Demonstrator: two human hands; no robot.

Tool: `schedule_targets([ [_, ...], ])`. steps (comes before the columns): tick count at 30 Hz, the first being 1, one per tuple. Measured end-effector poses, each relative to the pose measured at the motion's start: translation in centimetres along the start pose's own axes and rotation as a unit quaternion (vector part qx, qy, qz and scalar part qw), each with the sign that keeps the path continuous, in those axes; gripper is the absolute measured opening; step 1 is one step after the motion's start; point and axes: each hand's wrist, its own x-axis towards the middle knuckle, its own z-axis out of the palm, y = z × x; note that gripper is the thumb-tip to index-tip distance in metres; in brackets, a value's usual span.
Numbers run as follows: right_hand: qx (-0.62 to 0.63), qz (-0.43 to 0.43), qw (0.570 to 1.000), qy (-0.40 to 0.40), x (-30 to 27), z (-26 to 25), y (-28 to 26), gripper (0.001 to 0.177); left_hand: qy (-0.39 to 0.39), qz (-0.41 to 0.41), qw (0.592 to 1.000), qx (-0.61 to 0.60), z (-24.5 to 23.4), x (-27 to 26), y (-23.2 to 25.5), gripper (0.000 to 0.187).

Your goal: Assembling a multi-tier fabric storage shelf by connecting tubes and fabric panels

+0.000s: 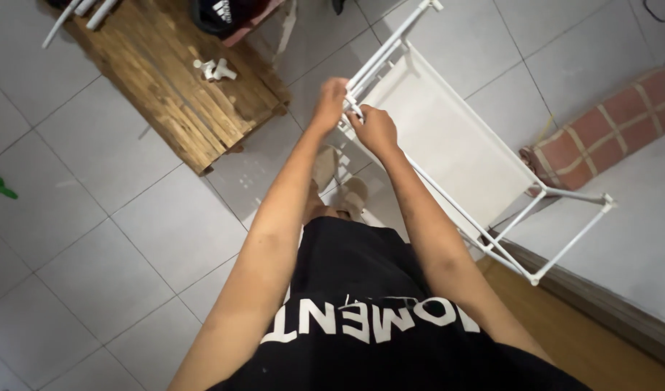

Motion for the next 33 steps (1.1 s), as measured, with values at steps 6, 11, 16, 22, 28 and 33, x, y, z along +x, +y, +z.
schedule_targets([
  [6, 0.045, -0.062, 0.997, -0.02, -3.7, -2.2, 2.1, 0.031, 0.171, -0.144, 0.964, -0.146, 5.0, -8.6, -1.1, 0.053],
  [11, -0.001, -0.072, 0.997, 0.03, -10.3, -4.3, 8.9, 0.041, 0.137, 0.055, 0.989, 0.022, 9.2, -16.5, 5.7, 0.032],
  [16, -0.115, 0.066, 0.941, 0.311, -21.3, -6.5, 19.0, 0.032, -0.125, 0.281, 0.934, 0.182, 11.4, -18.9, 12.5, 0.026],
  [22, -0.06, 0.385, 0.735, 0.556, -32.1, -4.6, 33.9, 0.052, -0.358, 0.382, 0.764, 0.376, 20.2, -18.5, 7.4, 0.041],
  [28, 0.149, 0.402, 0.638, 0.639, -31.8, 0.6, 45.1, 0.047, -0.431, 0.408, 0.663, 0.455, 22.0, -19.0, 6.3, 0.02],
  [33, 0.351, 0.407, 0.542, 0.646, -30.6, -0.4, 44.9, 0.027, -0.503, 0.352, 0.644, 0.457, 19.7, -19.2, 10.5, 0.033],
])
